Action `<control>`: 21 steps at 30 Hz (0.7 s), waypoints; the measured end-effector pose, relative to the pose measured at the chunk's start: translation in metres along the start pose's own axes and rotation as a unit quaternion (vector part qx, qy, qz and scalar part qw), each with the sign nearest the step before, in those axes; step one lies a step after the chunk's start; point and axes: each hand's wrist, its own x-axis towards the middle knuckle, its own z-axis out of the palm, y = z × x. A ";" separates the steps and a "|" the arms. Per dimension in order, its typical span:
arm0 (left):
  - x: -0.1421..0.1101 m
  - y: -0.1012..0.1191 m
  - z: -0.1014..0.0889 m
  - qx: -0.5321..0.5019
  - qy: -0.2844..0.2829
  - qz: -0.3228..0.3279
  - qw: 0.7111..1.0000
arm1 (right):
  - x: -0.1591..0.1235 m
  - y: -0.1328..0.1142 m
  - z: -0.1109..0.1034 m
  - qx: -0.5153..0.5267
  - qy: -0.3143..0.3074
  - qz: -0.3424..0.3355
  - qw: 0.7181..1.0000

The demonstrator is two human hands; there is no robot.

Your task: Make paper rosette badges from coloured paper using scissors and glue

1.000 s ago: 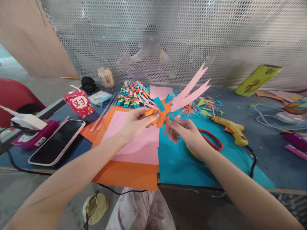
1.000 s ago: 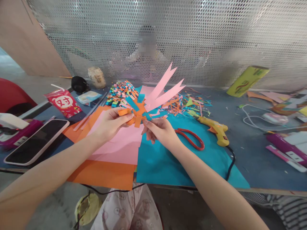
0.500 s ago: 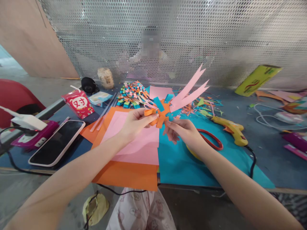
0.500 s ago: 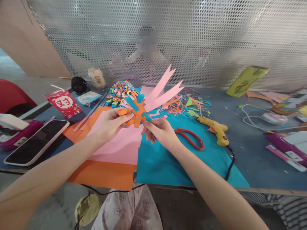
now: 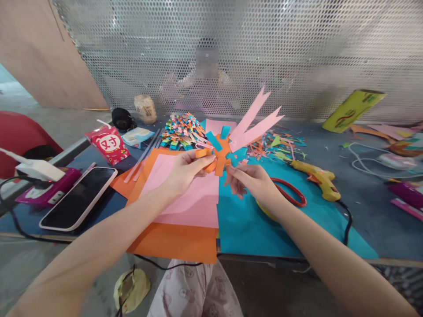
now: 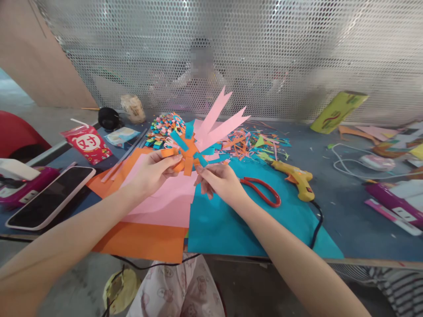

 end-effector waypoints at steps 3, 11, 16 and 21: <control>0.001 0.000 0.000 -0.029 0.007 -0.023 0.999 | -0.001 0.000 0.000 0.016 0.010 -0.007 1.000; 0.001 -0.002 0.001 -0.058 -0.006 -0.042 0.997 | -0.001 0.005 -0.001 0.026 0.007 -0.026 0.999; -0.001 -0.001 0.003 -0.054 -0.003 -0.041 0.998 | 0.001 0.007 -0.002 0.033 0.011 -0.031 0.999; -0.001 -0.001 0.003 -0.050 -0.009 -0.039 0.998 | 0.001 0.008 -0.001 0.036 0.013 -0.036 0.999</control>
